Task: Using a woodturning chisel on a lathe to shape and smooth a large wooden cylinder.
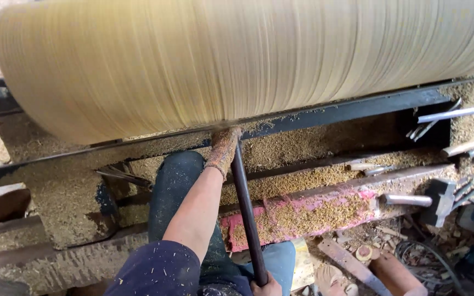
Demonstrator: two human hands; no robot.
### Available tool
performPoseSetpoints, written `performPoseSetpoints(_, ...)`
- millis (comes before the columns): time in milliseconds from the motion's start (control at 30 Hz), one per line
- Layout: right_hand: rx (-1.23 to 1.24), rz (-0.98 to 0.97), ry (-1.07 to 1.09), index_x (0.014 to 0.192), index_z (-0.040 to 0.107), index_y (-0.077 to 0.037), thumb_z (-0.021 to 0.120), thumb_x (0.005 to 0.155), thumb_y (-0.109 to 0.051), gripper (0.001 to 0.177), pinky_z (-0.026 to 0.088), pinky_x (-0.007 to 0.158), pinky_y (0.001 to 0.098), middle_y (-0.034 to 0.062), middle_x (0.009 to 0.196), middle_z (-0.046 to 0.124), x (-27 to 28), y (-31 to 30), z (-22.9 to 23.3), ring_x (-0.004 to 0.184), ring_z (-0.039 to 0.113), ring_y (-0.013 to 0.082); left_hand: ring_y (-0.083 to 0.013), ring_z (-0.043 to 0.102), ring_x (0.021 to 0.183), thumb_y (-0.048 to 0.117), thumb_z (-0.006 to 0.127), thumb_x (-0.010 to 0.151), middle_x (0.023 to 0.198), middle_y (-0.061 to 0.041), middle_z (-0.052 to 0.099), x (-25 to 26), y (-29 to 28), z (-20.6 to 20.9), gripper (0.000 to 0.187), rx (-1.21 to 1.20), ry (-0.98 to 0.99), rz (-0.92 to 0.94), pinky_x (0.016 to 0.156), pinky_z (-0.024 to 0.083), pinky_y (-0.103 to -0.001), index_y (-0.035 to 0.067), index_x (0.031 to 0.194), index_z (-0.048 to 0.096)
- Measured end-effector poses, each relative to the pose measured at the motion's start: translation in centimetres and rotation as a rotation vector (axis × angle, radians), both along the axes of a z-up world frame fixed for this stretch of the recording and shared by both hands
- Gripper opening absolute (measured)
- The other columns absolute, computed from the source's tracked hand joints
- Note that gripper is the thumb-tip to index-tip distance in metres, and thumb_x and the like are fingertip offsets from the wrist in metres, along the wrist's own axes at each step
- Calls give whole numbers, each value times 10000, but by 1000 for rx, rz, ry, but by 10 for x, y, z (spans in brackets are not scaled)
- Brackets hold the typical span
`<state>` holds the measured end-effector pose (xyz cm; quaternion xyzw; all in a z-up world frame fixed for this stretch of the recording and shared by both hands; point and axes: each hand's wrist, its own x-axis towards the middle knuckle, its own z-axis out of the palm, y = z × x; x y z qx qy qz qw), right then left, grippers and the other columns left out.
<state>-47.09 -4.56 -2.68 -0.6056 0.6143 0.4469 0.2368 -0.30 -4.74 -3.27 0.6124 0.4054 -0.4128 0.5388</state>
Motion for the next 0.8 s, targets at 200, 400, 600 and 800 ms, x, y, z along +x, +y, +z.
performPoseSetpoints(200, -11, 120, -62, 934, 789, -345, 743, 626, -390, 314, 549, 784, 286, 38, 760, 736, -21, -45, -18, 844, 725, 268, -145, 539, 540, 402, 614, 947, 673, -21, 586, -5, -4, -6, 249, -71, 53, -7, 500, 461, -288, 157, 923, 580)
performPoseSetpoints(400, -18, 135, -69, 1073, 815, -354, 746, 633, -375, 445, 563, 827, 269, 26, 816, 781, -15, -72, -24, 893, 769, 212, -178, 420, 574, 418, 522, 905, 680, -11, 414, 3, -4, 33, 314, 27, -28, -187, 567, 359, -338, 202, 714, 398)
performPoseSetpoints(600, -11, 106, -134, 1121, 801, -365, 777, 617, -425, 507, 573, 831, 268, 27, 849, 804, -20, -53, -24, 934, 788, 199, -184, 559, 533, 146, 657, 729, 629, -55, 566, 11, -10, 4, 134, 157, -95, -73, 449, 441, -322, 126, 708, 526)
performPoseSetpoints(800, 32, 79, -120, 1028, 791, -305, 736, 623, -406, 421, 554, 839, 286, 40, 889, 789, -14, -13, -16, 941, 763, 216, -161, 598, 490, 170, 644, 790, 607, -55, 617, 7, 3, 20, 115, 27, -107, -72, 428, 513, -280, 56, 804, 637)
